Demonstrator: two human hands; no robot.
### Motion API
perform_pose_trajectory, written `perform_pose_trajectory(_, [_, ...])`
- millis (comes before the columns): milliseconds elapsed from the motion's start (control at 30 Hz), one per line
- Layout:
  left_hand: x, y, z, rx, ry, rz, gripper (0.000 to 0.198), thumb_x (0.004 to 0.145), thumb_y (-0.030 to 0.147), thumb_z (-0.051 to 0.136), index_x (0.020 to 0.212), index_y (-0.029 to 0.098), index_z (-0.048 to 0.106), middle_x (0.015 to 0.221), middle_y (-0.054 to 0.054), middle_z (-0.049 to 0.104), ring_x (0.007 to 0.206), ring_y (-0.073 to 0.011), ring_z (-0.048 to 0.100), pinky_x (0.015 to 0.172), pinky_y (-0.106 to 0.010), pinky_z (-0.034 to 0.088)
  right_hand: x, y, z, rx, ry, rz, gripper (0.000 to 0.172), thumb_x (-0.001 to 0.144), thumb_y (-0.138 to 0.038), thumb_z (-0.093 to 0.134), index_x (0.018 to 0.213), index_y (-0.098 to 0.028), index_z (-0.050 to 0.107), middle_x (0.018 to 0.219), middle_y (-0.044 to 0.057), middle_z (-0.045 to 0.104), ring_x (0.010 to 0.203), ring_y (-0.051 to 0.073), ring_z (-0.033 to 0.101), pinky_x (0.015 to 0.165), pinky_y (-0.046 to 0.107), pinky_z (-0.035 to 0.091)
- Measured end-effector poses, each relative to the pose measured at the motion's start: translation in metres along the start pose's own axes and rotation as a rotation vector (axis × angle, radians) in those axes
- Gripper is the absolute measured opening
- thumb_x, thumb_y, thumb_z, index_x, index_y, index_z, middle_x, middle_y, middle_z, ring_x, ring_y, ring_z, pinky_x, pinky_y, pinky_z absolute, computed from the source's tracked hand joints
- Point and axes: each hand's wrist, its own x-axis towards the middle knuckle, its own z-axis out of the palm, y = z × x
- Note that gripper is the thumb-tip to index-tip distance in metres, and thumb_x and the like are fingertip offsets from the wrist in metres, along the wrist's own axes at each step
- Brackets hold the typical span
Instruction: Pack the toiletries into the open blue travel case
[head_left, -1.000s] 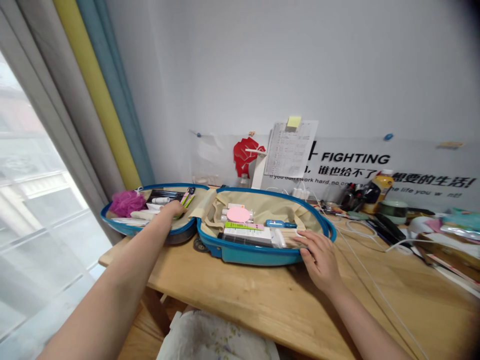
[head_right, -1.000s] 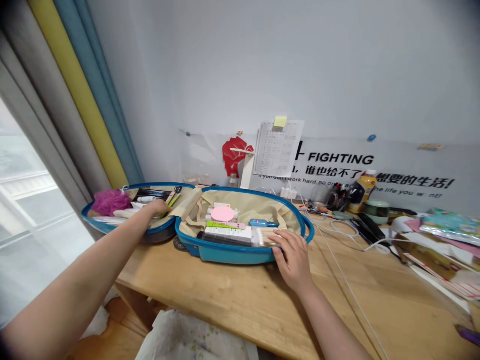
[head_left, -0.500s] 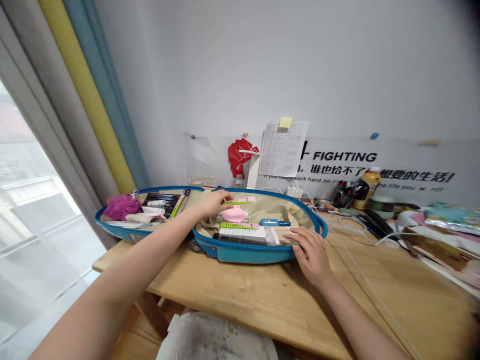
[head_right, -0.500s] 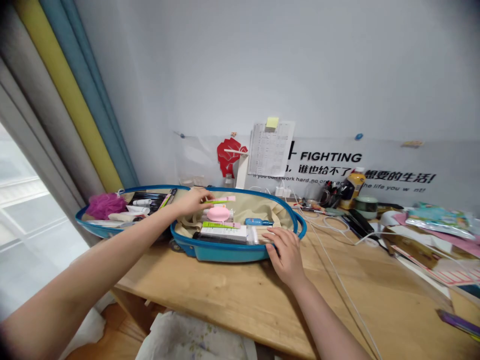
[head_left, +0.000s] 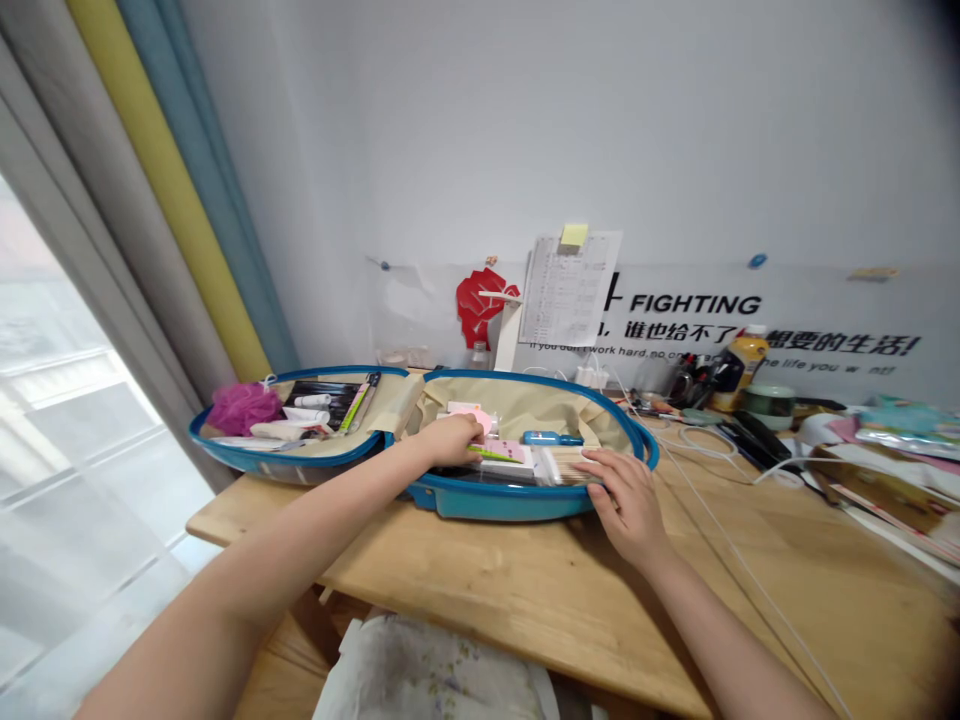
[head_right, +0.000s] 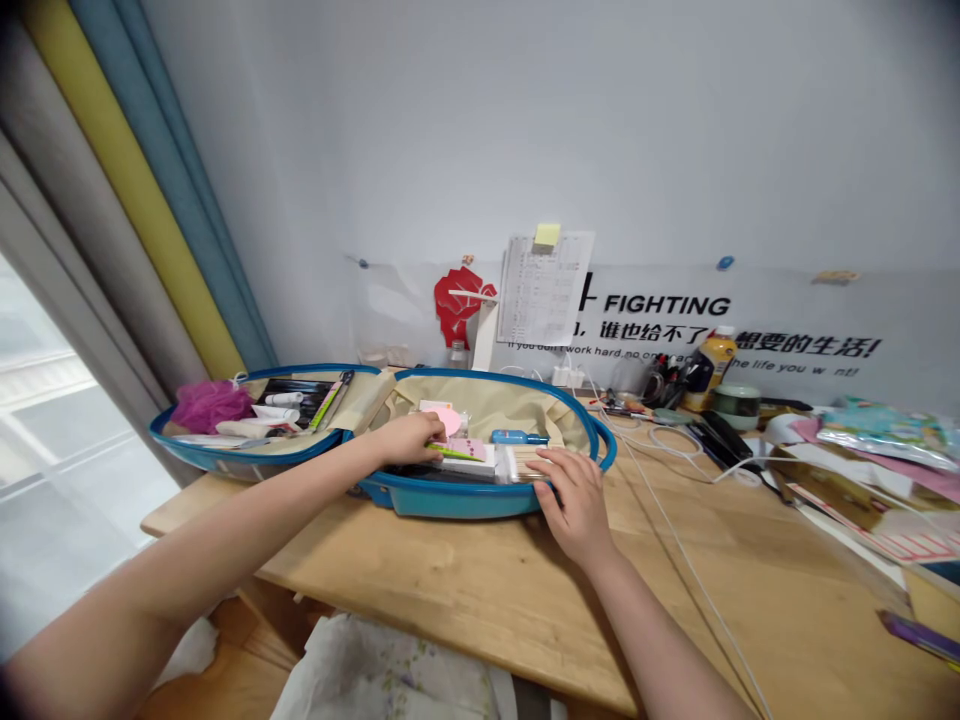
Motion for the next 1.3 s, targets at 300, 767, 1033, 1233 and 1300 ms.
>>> perform_pose_trajectory(300, [-0.0005,-0.0002,0.0012,0.016,-0.047,-0.005,0.030,0.072,0.036,0.065,0.098,0.020,0.063,0.103,-0.007,0.062,0.096,-0.0224,0.058,0.079,-0.028,0.045,-0.0007,0.0005,0.0000,0.000,-0.023,0.020,0.028,0.091,-0.035,0.040,0.101,-0.025,0.064,0.107,0.005,0.066,0.103,0.021,0.058,0.091,0.041,0.040])
perform_pose_trajectory(767, [-0.0027,0.0009,0.0012,-0.029,0.002,-0.061,0.056,0.074,0.039,0.064,0.125,0.019,0.052,0.131,-0.013,0.052,0.118,-0.0274,0.051,0.097,-0.034,0.041,-0.0009,0.0010,-0.0001,0.007,-0.038,0.051,0.029,0.091,-0.036,0.038,0.100,-0.026,0.064,0.107,0.006,0.066,0.103,0.022,0.057,0.090,0.042,0.040])
perform_pose_trajectory(1033, [-0.0025,0.0036,0.0006,-0.018,-0.095,-0.061,0.048,0.075,0.038,0.060,0.120,0.020,0.058,0.122,-0.010,0.061,0.108,-0.0249,0.059,0.089,-0.031,0.045,-0.0004,-0.0001,-0.0010,0.004,-0.030,0.032,0.029,0.091,-0.035,0.038,0.101,-0.025,0.064,0.106,0.006,0.066,0.103,0.022,0.057,0.089,0.042,0.041])
perform_pose_trajectory(1233, [-0.0030,0.0057,-0.0021,-0.010,-0.118,-0.065,0.050,0.076,0.036,0.060,0.122,0.019,0.057,0.124,-0.010,0.060,0.109,-0.0252,0.058,0.090,-0.031,0.045,-0.0014,0.0010,-0.0004,0.006,-0.021,0.010,0.027,0.091,-0.034,0.040,0.102,-0.025,0.063,0.108,0.005,0.065,0.104,0.022,0.057,0.090,0.042,0.040])
perform_pose_trajectory(1300, [-0.0033,0.0067,-0.0032,-0.007,-0.127,-0.068,0.050,0.076,0.036,0.059,0.123,0.018,0.056,0.125,-0.010,0.060,0.109,-0.0254,0.058,0.091,-0.031,0.045,-0.0012,0.0009,-0.0003,0.000,-0.018,0.010,0.027,0.091,-0.033,0.040,0.102,-0.025,0.063,0.107,0.005,0.066,0.103,0.022,0.057,0.089,0.041,0.040])
